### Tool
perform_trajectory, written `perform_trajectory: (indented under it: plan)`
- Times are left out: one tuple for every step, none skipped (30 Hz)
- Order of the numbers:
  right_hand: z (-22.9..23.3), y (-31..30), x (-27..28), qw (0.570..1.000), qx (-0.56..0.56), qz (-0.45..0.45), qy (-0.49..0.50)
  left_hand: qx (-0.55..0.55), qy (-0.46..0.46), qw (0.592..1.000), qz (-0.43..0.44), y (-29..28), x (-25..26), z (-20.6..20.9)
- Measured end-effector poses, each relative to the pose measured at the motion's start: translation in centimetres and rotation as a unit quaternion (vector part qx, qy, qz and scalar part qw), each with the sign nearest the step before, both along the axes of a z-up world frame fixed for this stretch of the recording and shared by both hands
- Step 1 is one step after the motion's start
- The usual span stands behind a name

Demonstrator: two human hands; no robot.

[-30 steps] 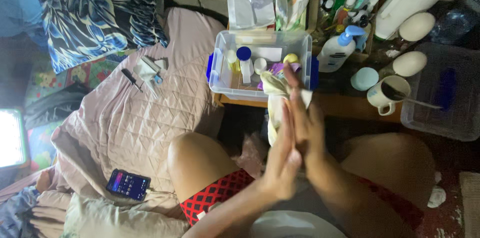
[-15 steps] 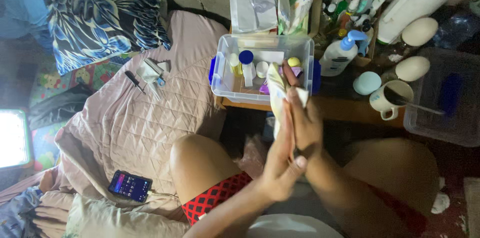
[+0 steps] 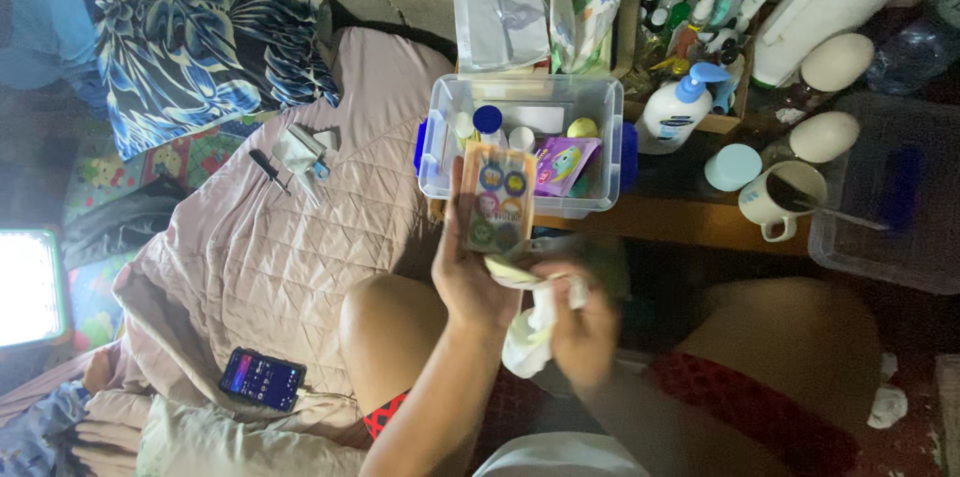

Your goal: The person wipes a plastic storage box with a cloth, then places several small items including bottles, a yellow ball, and packets into the box. The person continues to wipe and arrange the items inside the container.

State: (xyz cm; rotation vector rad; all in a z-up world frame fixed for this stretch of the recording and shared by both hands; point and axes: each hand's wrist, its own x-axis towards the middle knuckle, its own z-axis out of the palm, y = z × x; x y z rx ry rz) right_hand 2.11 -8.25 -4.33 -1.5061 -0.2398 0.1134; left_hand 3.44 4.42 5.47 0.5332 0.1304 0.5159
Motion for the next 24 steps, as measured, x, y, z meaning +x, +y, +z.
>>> perform_trajectory:
  plan:
    - [0.1,-0.6,0.4,1.0,0.02,-0.013,0.013,-0.007,-0.015,1.0,0.002,0.5,0.0,0.1]
    - [0.4,-1.2,1.2,0.998,0.04,-0.027,0.027,-0.013,-0.03,0.999,0.003,0.9,0.1,0.0]
    - [0.7,-1.5,2.1,0.997,0.06,-0.039,0.039,-0.007,-0.036,0.999,0.012,1.2,0.4,-0.1]
    - [1.1,-1.4,2.9,0.996,0.077,-0.026,0.028,-0.001,-0.042,0.999,0.021,1.5,0.8,-0.3]
    - [1.6,-1.0,4.1,0.995,0.093,-0.014,0.017,0.005,-0.048,0.998,0.03,1.7,1.3,-0.5]
    - [2.1,-0.5,5.2,0.994,0.11,-0.001,0.007,0.029,-0.046,0.998,0.037,1.7,2.0,-0.8]
    - [2.6,0.1,6.3,0.995,0.096,0.007,0.007,0.054,-0.044,0.997,0.042,1.4,3.1,-1.2]
    - [3.0,0.8,7.3,0.997,0.082,0.014,0.007,0.08,-0.043,0.995,0.046,1.3,4.1,-1.6]
    - [3.4,1.3,8.2,0.997,0.067,0.021,0.007,0.139,-0.029,0.989,0.047,1.4,5.1,-2.1]
    - [3.7,1.6,9.3,0.997,0.078,0.009,0.001,0.199,-0.016,0.979,0.047,1.7,6.2,-2.6]
    - [4.1,1.5,10.5,0.996,0.089,-0.002,-0.005,0.257,-0.003,0.965,0.049,2.3,7.2,-3.0]
    - [4.3,1.2,11.2,0.995,0.101,-0.013,-0.012,0.338,0.048,0.94,0.027,3.3,8.2,-3.3]
    - [4.4,0.7,11.8,0.993,0.118,-0.028,-0.008,0.413,0.1,0.905,0.008,4.5,8.9,-3.6]
    - [4.4,0.1,12.3,0.99,0.136,-0.044,-0.003,0.484,0.151,0.862,-0.011,5.6,9.3,-3.9]
    - [4.3,-0.6,12.3,0.987,0.152,-0.058,0.005,0.522,0.141,0.841,0.013,6.5,9.0,-4.3]
    - [4.3,-1.1,12.4,0.987,0.153,-0.056,0.003,0.558,0.131,0.818,0.037,7.5,8.7,-4.5]
    - [4.2,-1.5,12.2,0.986,0.156,-0.054,0.003,0.595,0.122,0.792,0.06,8.6,8.2,-4.7]
    - [4.2,-1.8,11.9,0.986,0.158,-0.053,0.003,0.513,0.119,0.849,0.036,9.7,7.7,-4.7]
    - [4.3,-1.7,11.6,0.984,0.169,-0.047,0.014,0.424,0.114,0.898,0.013,10.8,7.0,-4.8]
    - [4.5,-1.5,11.2,0.983,0.18,-0.041,0.025,0.33,0.107,0.938,-0.009,11.8,6.4,-4.8]
    - [4.9,-1.0,10.9,0.981,0.19,-0.032,0.037,0.326,0.107,0.939,0.005,12.7,5.6,-4.9]
    - [5.3,-0.4,10.4,0.981,0.192,-0.021,0.027,0.322,0.108,0.94,0.019,13.7,4.8,-5.2]
    - [5.7,0.5,9.9,0.98,0.196,-0.005,0.016,0.32,0.109,0.94,0.038,14.8,4.1,-5.4]
    - [6.1,1.6,9.4,0.98,0.2,0.011,0.006,0.308,0.141,0.939,0.063,15.6,3.6,-5.9]
